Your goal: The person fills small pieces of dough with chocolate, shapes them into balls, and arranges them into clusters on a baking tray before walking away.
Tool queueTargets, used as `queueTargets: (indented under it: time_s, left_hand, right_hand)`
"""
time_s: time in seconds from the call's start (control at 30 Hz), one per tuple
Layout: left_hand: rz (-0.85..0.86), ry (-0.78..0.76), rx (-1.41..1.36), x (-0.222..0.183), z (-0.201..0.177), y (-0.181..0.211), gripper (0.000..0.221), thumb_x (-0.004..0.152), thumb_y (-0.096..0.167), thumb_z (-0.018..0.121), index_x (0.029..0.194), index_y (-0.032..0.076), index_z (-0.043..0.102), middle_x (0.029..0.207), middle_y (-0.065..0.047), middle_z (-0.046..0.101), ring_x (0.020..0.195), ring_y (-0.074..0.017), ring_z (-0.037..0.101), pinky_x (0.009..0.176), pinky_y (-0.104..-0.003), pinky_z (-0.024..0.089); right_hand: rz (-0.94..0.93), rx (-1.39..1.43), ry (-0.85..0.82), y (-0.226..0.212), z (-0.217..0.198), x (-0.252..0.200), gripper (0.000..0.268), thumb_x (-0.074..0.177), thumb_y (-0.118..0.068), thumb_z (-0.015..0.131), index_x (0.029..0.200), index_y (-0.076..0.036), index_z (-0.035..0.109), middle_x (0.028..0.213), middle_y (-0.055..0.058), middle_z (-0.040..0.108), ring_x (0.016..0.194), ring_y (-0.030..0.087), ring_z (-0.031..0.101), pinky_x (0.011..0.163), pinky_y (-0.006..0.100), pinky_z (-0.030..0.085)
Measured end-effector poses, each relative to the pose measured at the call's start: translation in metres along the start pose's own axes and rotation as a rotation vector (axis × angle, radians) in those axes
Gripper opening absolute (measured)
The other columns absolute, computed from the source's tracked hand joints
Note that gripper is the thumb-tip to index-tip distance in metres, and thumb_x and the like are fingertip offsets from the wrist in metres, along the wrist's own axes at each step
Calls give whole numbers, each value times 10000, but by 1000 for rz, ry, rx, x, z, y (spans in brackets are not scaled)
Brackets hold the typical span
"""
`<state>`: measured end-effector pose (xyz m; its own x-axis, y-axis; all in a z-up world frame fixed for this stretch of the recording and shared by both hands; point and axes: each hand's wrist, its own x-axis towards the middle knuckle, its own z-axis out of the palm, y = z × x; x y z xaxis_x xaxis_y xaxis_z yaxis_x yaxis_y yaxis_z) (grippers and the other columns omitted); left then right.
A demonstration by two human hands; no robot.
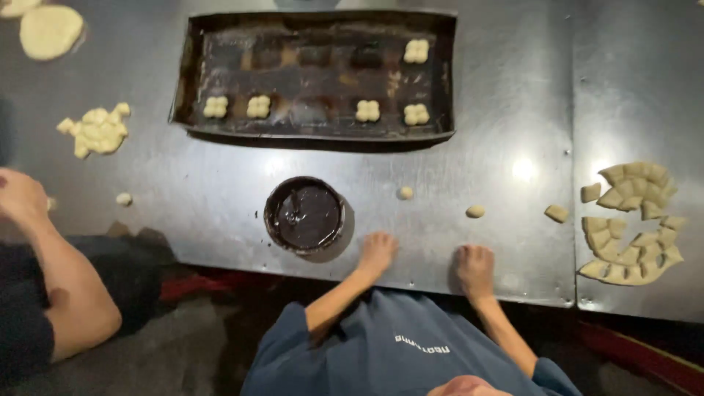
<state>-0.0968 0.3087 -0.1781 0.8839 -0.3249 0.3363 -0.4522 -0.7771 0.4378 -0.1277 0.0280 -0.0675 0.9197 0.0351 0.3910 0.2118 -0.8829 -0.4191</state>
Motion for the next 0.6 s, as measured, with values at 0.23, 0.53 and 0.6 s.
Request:
queueTargets:
  time_s: [0.23,0.53,0.6]
  left_hand:
    - [-337,127,32,44,-38,20,203,965,252,637,1010,54,639,1083,-176,589,1048,-387,528,921,-528,429]
    - [-412,342,-367,15,-102,52,280,1007,147,614,1233,-17,609,1177,-211,602,1123,-372,546,1000,-460,446]
    - [-563,354,-441,47,-123,54,215,1046,186,608,1180,19,625,1109,-162,620,1072,-313,577,982,-414,481]
  right_hand:
    - [167,-142,201,3,-1,23,131,1044,-126,604,1047,4,588,1061,217,575,1034,401,510,984,547,383]
    - [258,216,143,-4,-51,-1,290,935,-120,709,1148,39,594,1055,192,580,1004,367,555,900,468,468]
    - [215,269,161,-23,-52,35,224,943,-97,722,1118,3,623,1035,164,608,981,340,585,880,445,492]
